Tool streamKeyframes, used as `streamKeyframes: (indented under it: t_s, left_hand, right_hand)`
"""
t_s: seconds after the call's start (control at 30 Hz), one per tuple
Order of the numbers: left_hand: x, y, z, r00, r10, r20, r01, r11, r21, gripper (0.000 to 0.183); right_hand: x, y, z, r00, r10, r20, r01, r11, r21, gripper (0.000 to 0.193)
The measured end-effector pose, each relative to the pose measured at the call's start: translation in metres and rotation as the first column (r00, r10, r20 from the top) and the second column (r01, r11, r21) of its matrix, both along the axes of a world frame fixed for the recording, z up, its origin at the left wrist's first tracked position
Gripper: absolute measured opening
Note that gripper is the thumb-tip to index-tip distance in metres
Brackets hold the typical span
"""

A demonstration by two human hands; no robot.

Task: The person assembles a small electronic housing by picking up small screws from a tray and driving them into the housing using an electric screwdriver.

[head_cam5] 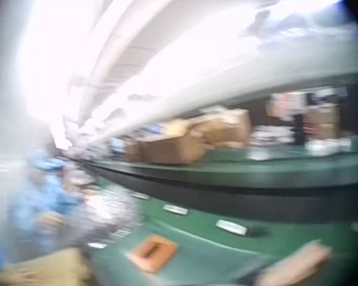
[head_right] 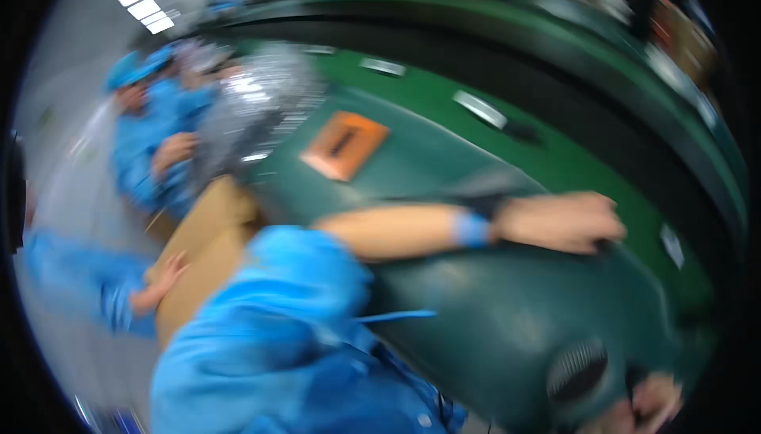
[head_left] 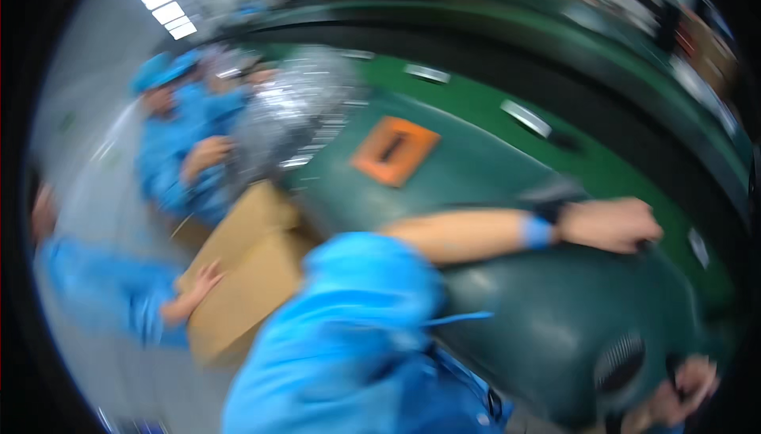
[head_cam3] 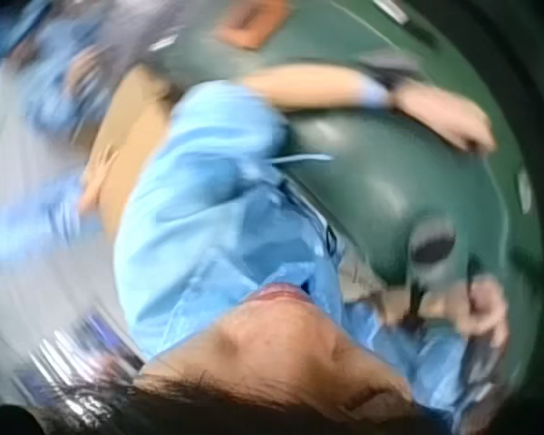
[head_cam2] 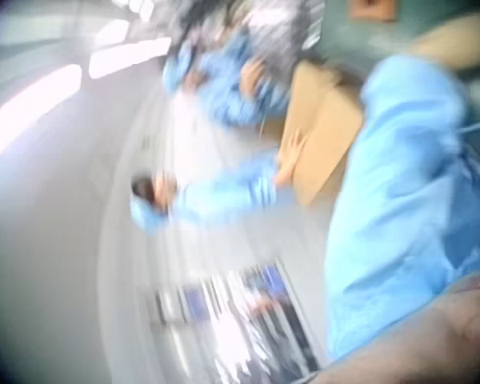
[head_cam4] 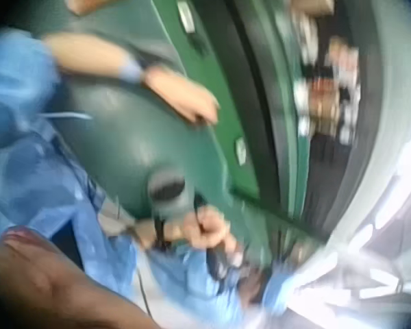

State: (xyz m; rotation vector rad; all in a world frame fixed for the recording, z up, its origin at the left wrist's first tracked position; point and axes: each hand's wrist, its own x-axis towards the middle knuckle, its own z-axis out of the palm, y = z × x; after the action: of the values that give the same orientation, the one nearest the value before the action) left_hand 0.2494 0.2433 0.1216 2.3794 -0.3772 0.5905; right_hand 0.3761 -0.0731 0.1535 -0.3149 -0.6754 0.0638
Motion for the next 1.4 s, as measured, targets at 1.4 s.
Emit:
streamKeyframes:
  t_s: [1.4]
  left_hand:
    - [-0.135, -0.078, -0.054, 0.965, 0.255, -0.063, -0.221, 0.919, 0.326, 0.023]
  right_hand:
    - [-0.038, 0.092, -0.015, 0.966, 0.076, 0.247, 0.139, 0.652, -0.745, 0.021]
